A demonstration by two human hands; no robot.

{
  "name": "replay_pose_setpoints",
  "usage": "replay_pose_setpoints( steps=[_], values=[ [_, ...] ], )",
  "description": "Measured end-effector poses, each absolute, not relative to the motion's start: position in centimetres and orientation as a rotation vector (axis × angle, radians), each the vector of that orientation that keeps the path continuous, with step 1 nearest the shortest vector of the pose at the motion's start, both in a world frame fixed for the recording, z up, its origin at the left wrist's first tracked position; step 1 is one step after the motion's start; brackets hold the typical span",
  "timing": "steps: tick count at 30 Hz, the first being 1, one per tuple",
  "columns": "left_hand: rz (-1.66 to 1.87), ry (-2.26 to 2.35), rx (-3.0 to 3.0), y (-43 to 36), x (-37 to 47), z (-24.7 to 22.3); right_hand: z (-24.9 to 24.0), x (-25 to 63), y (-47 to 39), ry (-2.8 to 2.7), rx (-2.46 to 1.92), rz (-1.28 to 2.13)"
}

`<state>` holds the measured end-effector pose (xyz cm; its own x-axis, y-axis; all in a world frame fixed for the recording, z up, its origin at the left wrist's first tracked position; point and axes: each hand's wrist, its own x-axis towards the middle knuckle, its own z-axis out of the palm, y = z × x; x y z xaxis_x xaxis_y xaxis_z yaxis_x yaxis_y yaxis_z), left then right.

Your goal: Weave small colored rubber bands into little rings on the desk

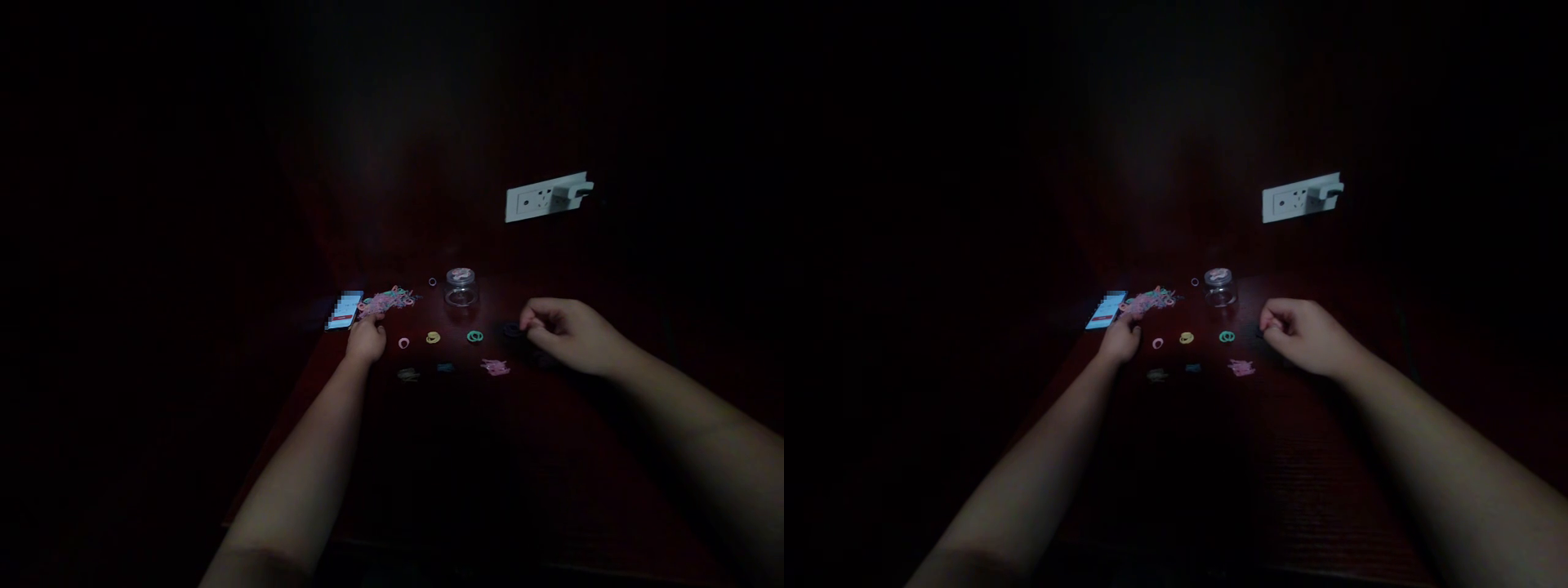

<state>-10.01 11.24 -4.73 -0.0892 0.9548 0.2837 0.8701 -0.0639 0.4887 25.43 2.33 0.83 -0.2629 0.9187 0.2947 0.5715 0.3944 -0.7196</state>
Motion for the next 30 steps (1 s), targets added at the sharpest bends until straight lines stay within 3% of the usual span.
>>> replay_pose_setpoints(
  steps=[11,22,27,30],
  values=[
    [0.804,2.100,2.057,11.3,-9.5,-4.6,0.9,24.3,1.8,-1.927,-1.241,0.563],
    [1.097,1.944,2.131,9.7,-8.4,-2.7,-0.1,24.2,2.1,-1.957,-1.190,0.593],
    [1.335,1.373,2.433,6.4,-4.7,-1.2,-0.5,23.0,1.7,-2.037,-1.132,0.646],
    [1.297,0.967,2.541,4.0,-2.5,-0.9,-0.6,22.2,1.3,-2.025,-1.111,0.720]
  ],
)
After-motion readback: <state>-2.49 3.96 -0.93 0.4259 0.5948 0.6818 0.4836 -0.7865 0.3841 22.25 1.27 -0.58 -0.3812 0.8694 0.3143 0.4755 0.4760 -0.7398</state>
